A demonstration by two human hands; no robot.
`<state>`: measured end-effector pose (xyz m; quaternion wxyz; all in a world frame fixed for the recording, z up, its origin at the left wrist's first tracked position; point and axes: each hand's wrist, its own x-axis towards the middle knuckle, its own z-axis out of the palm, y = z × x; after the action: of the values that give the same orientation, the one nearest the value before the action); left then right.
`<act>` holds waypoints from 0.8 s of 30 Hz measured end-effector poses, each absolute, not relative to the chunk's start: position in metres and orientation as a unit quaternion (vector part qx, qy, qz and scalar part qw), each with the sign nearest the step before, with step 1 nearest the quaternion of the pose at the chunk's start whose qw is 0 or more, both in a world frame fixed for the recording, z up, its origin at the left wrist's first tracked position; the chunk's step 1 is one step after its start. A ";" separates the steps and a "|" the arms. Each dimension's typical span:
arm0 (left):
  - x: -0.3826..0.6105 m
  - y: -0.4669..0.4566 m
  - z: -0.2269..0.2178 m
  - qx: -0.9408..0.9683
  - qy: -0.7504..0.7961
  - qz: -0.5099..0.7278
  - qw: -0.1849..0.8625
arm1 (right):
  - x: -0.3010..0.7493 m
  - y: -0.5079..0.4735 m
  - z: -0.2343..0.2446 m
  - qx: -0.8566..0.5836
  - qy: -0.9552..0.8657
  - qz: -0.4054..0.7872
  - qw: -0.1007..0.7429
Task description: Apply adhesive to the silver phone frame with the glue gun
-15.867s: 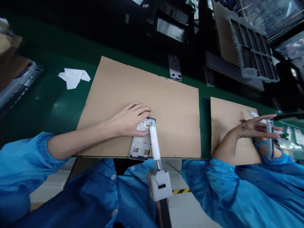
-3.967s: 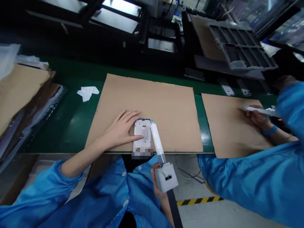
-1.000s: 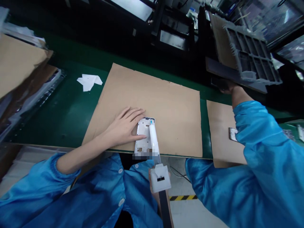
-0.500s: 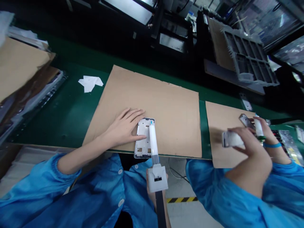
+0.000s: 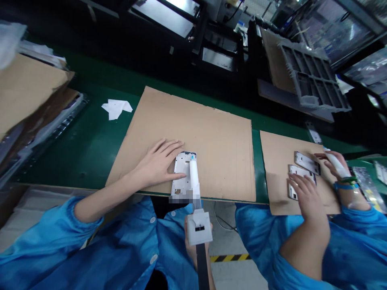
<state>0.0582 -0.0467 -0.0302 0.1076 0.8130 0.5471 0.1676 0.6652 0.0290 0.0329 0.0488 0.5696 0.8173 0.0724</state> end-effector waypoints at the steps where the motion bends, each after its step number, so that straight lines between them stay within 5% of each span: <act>1: 0.058 -0.047 -0.030 0.813 0.547 0.167 0.108 | 0.665 0.020 0.027 0.557 0.825 0.078 0.061; 15: 0.058 -0.046 -0.030 0.814 0.548 0.161 0.105 | 0.699 0.036 -0.025 0.454 0.866 0.207 0.035; 24: 0.058 -0.046 -0.029 0.812 0.549 0.164 0.112 | 0.665 0.092 0.000 0.527 0.819 0.178 0.141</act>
<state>0.0583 -0.0458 -0.0288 0.1122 0.8121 0.5487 0.1638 0.6651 0.0917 -0.0005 0.1412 0.5270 0.8189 0.1783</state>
